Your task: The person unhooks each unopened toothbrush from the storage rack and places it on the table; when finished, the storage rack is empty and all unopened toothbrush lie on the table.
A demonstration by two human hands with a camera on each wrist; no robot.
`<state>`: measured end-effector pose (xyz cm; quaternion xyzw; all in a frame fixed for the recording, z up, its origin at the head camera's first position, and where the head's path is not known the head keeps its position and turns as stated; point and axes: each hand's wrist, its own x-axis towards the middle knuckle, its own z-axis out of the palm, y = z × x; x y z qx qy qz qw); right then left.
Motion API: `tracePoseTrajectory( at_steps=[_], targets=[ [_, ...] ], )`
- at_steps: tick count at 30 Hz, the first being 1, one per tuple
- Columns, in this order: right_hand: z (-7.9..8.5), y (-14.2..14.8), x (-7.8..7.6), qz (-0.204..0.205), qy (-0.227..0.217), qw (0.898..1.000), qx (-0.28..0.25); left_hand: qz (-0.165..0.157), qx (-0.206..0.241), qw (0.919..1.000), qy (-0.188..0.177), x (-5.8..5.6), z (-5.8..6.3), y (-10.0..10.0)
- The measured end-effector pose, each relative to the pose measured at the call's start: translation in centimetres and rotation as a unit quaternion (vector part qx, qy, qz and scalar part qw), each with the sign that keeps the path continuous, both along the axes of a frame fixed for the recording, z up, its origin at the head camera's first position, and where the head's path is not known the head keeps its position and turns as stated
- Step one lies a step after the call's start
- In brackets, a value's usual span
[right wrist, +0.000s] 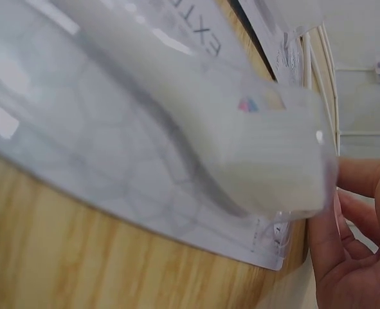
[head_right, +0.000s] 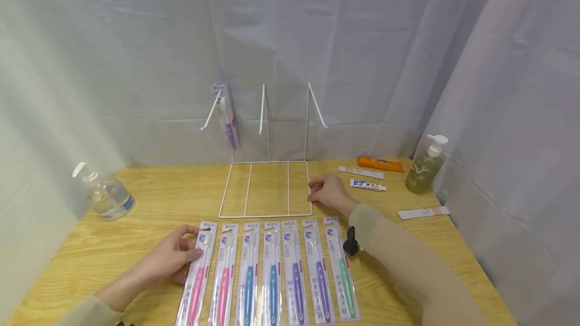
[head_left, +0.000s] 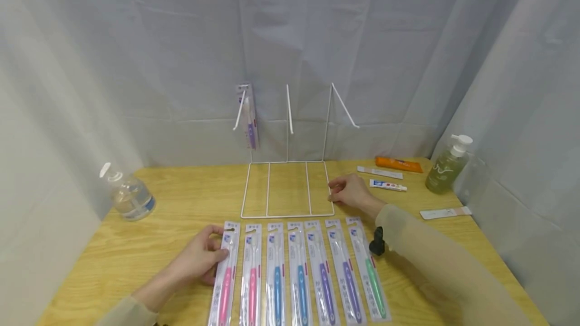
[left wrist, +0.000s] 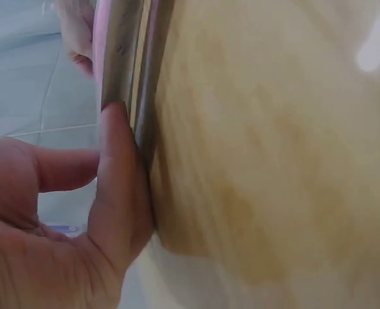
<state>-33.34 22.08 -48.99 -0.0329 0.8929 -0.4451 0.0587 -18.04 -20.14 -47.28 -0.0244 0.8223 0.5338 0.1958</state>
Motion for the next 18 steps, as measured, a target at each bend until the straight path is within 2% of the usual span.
tracePoseTrajectory(
  at_steps=[2,5,7,9,12,15,18],
  targets=[
    [0.0,0.0,0.0,0.001,0.001,1.0,-0.006,-0.003,-0.043,0.999,0.009,-0.1,0.3,-0.3],
    [-0.1,0.0,-0.1,0.0,0.002,1.0,-0.011,-0.026,-0.118,0.9918,0.041,-0.6,1.2,-0.9],
    [-0.1,0.0,-0.1,-0.001,0.0,1.0,-0.011,-0.043,-0.156,0.9842,0.071,-1.2,1.9,-1.4],
    [-0.1,0.0,-0.1,-0.004,-0.004,1.0,-0.01,-0.052,-0.173,0.9783,0.102,-2.3,2.7,-1.6],
    [-0.1,0.1,-0.1,-0.004,-0.005,1.0,-0.005,-0.043,-0.17,0.9736,0.146,-4.8,4.2,-1.3],
    [-0.1,0.1,-0.2,-0.003,-0.006,1.0,0.0,-0.021,-0.14,0.9686,0.204,-8.1,6.1,-0.4],
    [0.0,0.0,-0.2,0.004,-0.002,1.0,-0.001,0.012,-0.111,0.956,0.271,-11.6,8.2,0.8]
  ],
)
